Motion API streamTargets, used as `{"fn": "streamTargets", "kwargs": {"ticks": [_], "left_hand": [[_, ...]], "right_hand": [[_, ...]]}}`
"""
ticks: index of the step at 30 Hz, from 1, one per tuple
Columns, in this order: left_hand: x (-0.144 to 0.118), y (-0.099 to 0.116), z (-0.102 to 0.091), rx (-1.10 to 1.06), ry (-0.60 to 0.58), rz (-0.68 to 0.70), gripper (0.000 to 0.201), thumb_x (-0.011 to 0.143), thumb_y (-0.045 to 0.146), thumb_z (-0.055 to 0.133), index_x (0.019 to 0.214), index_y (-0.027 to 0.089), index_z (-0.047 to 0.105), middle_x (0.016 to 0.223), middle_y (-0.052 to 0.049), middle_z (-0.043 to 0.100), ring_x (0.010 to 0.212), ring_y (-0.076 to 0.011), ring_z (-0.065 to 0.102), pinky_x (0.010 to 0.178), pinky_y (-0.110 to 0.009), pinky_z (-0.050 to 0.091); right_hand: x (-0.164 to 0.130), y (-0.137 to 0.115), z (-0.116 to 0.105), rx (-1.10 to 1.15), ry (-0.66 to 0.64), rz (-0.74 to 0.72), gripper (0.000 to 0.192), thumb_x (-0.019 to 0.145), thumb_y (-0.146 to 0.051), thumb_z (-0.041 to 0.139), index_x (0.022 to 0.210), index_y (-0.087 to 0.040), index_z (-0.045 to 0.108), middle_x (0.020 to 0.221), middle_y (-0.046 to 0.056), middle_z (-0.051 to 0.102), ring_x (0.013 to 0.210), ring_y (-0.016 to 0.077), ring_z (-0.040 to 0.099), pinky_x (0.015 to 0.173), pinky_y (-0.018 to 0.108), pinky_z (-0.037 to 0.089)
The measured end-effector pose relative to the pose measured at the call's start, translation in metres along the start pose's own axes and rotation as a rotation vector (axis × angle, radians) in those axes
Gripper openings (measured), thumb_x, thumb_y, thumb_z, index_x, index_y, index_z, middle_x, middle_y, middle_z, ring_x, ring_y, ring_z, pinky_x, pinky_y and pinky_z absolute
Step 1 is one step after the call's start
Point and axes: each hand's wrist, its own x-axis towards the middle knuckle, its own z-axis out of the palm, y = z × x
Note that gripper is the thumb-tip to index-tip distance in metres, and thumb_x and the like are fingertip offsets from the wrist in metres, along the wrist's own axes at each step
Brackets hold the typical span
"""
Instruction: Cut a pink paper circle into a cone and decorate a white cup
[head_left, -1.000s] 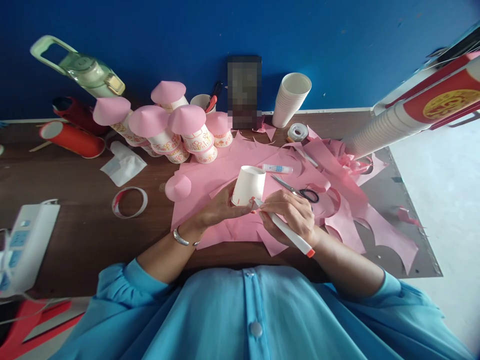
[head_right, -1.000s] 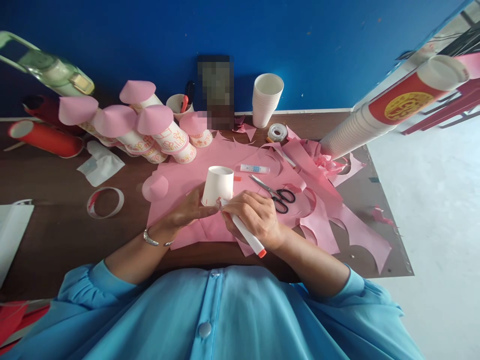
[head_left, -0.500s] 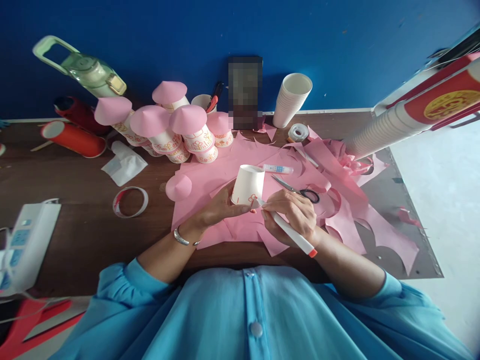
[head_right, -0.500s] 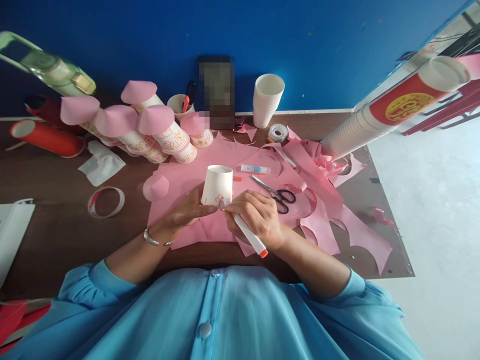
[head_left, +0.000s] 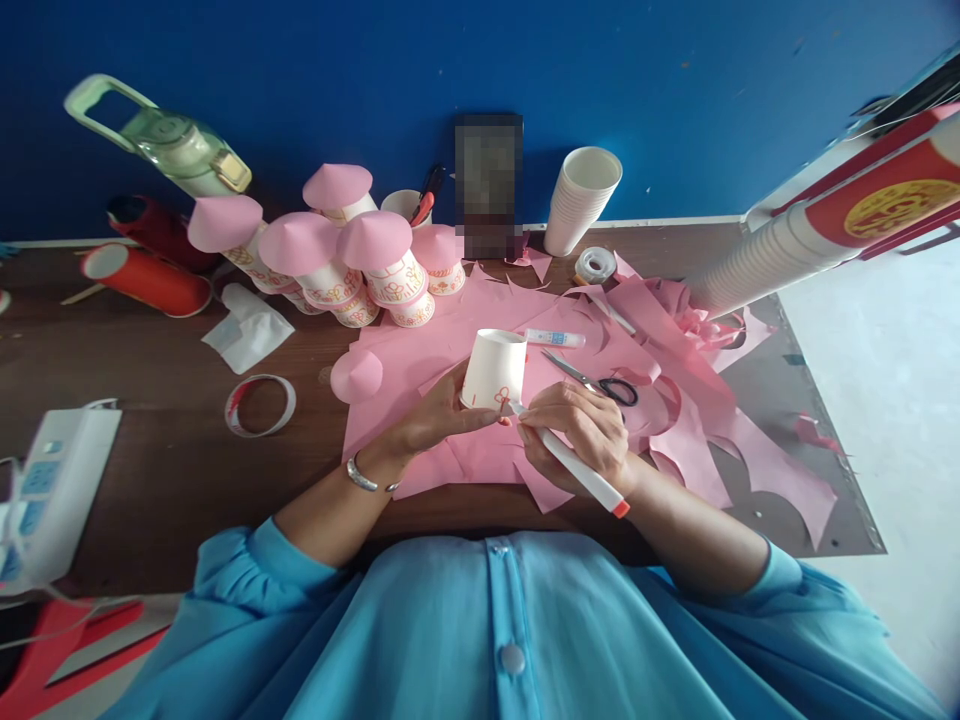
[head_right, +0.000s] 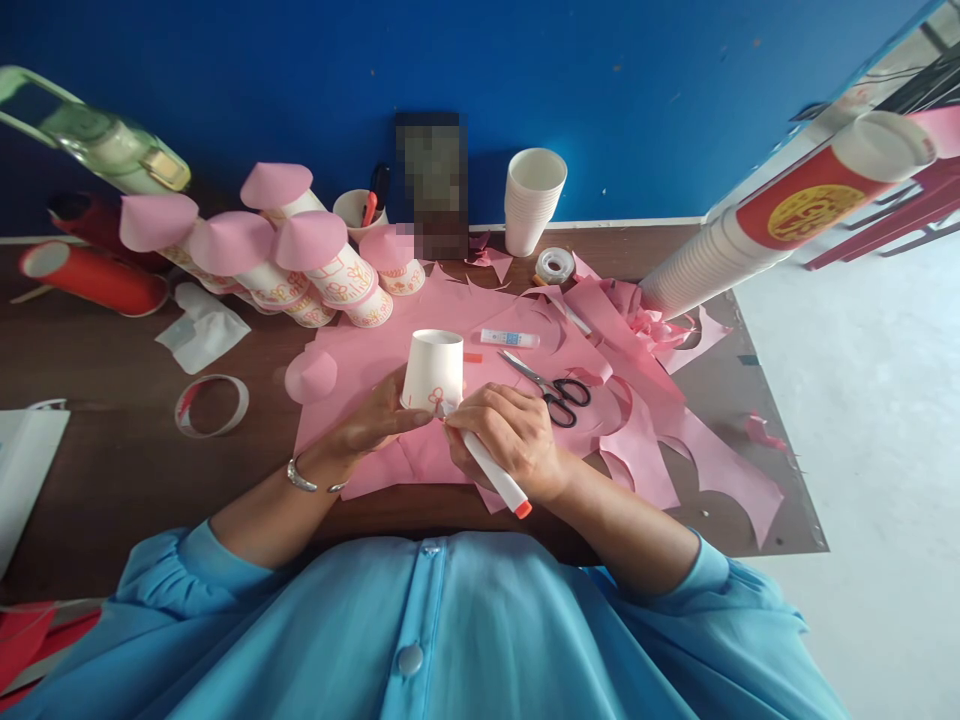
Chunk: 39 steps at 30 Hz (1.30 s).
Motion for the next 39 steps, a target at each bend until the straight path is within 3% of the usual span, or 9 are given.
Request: {"fn": "streamTargets", "kwargs": {"ticks": [17, 39], "left_hand": [[0.0002, 0.0014, 0.0000, 0.029, 0.015, -0.001, 0.051, 0.070, 0.044, 0.094, 0.101, 0.017, 0.065, 0.094, -0.004, 0.073, 0.086, -0.0186, 0.069, 0.075, -0.030, 0.054], [0.0011, -0.0054, -0.0020, 0.043, 0.055, 0.009, 0.055, 0.069, 0.045, 0.095, 0.106, 0.017, 0.065, 0.100, -0.006, 0.073, 0.087, -0.0196, 0.067, 0.075, -0.030, 0.054]], "right_hand": [[-0.0004, 0.0016, -0.0013, -0.036, 0.021, 0.020, 0.028, 0.086, -0.004, 0.062, 0.106, -0.022, 0.062, 0.072, -0.001, 0.068, 0.060, 0.0160, 0.066, 0.055, 0.028, 0.055], [0.0016, -0.0023, -0.0013, -0.026, -0.012, 0.020, 0.021, 0.088, -0.003, 0.062, 0.096, -0.022, 0.060, 0.071, -0.001, 0.068, 0.059, 0.0152, 0.067, 0.055, 0.027, 0.057]]}}
